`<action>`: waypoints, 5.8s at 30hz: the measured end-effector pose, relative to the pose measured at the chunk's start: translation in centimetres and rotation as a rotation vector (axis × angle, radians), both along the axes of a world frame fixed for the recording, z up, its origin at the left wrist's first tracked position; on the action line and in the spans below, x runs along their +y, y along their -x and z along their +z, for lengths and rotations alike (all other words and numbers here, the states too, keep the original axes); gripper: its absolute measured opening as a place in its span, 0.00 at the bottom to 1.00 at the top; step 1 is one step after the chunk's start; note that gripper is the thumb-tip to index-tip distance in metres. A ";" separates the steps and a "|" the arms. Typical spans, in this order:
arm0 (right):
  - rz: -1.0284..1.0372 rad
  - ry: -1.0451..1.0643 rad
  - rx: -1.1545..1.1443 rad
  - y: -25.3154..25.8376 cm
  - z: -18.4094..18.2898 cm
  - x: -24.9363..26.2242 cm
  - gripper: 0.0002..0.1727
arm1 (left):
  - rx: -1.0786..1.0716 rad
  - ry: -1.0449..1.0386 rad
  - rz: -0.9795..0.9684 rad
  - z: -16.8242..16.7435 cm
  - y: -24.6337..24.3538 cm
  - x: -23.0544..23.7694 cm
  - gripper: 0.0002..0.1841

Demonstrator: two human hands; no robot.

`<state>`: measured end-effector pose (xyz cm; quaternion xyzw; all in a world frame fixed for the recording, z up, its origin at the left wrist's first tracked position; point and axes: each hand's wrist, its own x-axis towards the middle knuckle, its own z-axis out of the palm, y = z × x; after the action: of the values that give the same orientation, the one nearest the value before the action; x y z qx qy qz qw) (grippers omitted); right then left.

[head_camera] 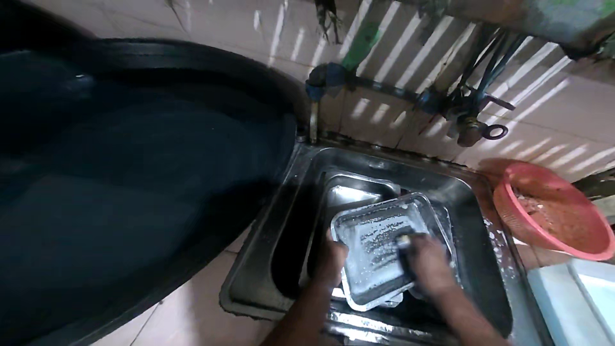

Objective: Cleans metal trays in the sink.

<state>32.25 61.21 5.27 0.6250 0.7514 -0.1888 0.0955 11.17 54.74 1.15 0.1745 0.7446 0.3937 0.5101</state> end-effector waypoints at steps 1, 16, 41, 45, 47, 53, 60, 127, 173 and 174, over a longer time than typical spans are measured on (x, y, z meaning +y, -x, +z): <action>0.053 0.005 0.079 2.4 -0.5 -1.6 0.27 | 0.022 0.016 -0.016 0.0 0.0 0.1 0.51; 0.213 0.115 -0.307 0.1 2.6 8.1 0.19 | 0.163 -0.033 -0.031 0.5 0.1 -0.2 0.45; -0.852 0.234 1.494 -13.2 7.7 -7.9 0.25 | 0.654 -0.217 -1.398 3.6 -6.1 -3.1 0.24; -0.791 0.182 1.508 -14.5 9.1 -9.3 0.23 | 0.777 -0.089 -1.380 7.0 -6.9 -3.8 0.28; -0.775 0.037 1.464 -14.8 9.9 -9.1 0.22 | 0.820 -0.063 -1.253 9.8 -7.3 -3.1 0.25; -0.282 -0.574 0.876 -11.1 14.8 -5.8 0.27 | 0.883 -0.154 -1.058 19.5 -7.8 3.8 0.21; 0.041 -0.766 0.500 -8.2 15.9 -1.5 0.21 | 1.010 -0.131 -1.068 25.6 -9.7 1.2 0.20; -0.122 -0.588 0.950 -9.0 17.2 2.0 0.25 | 0.055 -0.910 -0.238 25.4 -3.9 -3.0 0.18; -0.134 -0.453 1.171 -2.6 12.7 -1.4 0.29 | -0.369 -0.601 -0.033 19.5 -8.1 -2.5 0.16; -0.320 -0.380 1.128 -4.7 11.9 0.0 0.28 | -0.341 -0.594 -0.056 20.4 -8.0 -3.4 0.17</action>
<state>36.95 61.24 17.16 0.5399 0.6037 -0.3649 -0.4592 19.16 51.32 21.60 0.2676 0.4963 0.6028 0.5645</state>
